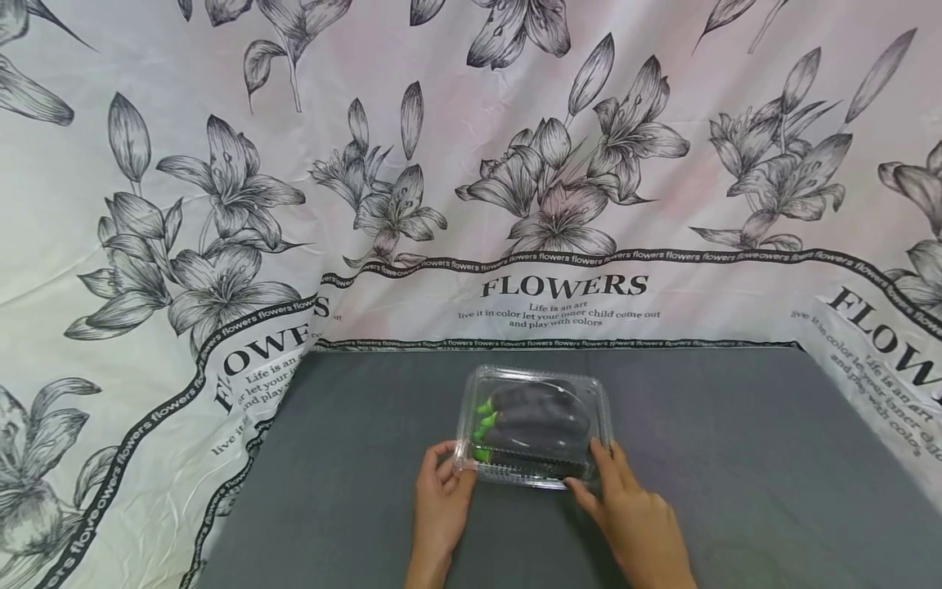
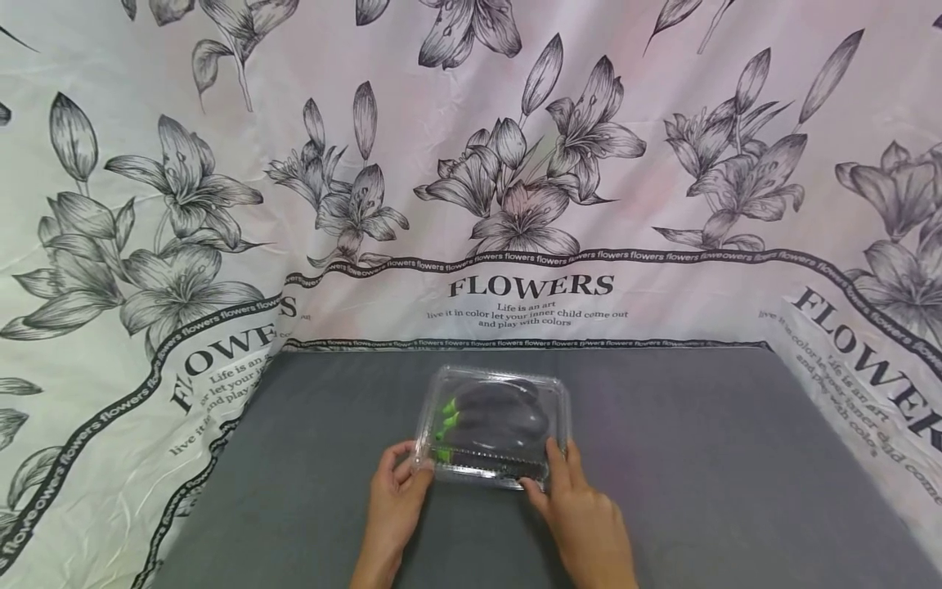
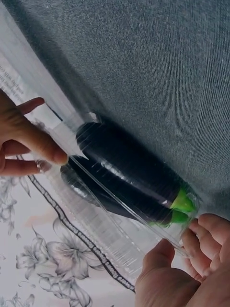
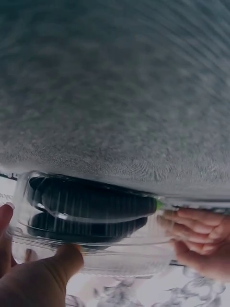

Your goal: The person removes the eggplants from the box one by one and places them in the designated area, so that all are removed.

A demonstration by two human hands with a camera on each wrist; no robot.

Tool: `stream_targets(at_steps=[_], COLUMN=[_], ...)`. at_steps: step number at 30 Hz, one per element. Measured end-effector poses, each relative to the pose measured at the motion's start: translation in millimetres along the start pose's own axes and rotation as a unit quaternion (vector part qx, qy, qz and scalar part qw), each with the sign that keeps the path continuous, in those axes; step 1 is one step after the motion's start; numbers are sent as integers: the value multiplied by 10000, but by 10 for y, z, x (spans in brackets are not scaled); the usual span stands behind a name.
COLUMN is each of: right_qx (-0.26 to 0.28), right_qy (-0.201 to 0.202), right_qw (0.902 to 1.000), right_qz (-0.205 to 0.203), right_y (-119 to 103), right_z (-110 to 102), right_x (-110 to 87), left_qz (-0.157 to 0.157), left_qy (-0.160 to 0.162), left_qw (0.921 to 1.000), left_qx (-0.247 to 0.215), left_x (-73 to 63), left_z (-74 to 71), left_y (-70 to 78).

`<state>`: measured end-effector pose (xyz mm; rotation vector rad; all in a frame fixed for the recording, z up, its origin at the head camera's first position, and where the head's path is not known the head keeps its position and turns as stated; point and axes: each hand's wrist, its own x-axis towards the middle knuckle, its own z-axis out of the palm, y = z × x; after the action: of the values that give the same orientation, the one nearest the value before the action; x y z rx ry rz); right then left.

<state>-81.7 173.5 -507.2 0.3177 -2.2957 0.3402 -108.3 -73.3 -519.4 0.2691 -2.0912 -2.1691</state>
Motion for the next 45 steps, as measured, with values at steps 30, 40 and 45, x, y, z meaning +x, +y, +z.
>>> stream_targets(at_steps=[30,40,45], right_qx=[-146,105,229], right_qy=[-1137,-328,-366], right_qw=[9930,9992,9986], right_qz=[290,193,317], right_y=[-15,52,88], right_z=[-158,-185,-245], right_x=[68,153,216], left_qz=[118,57,7], left_qy=[-79,-132,-123], left_qw=[9998,9996,9994], left_qx=[118,259,325], left_x=[-52,-87,-72], left_z=[19,14,15], left_y=[-24,-35,-33])
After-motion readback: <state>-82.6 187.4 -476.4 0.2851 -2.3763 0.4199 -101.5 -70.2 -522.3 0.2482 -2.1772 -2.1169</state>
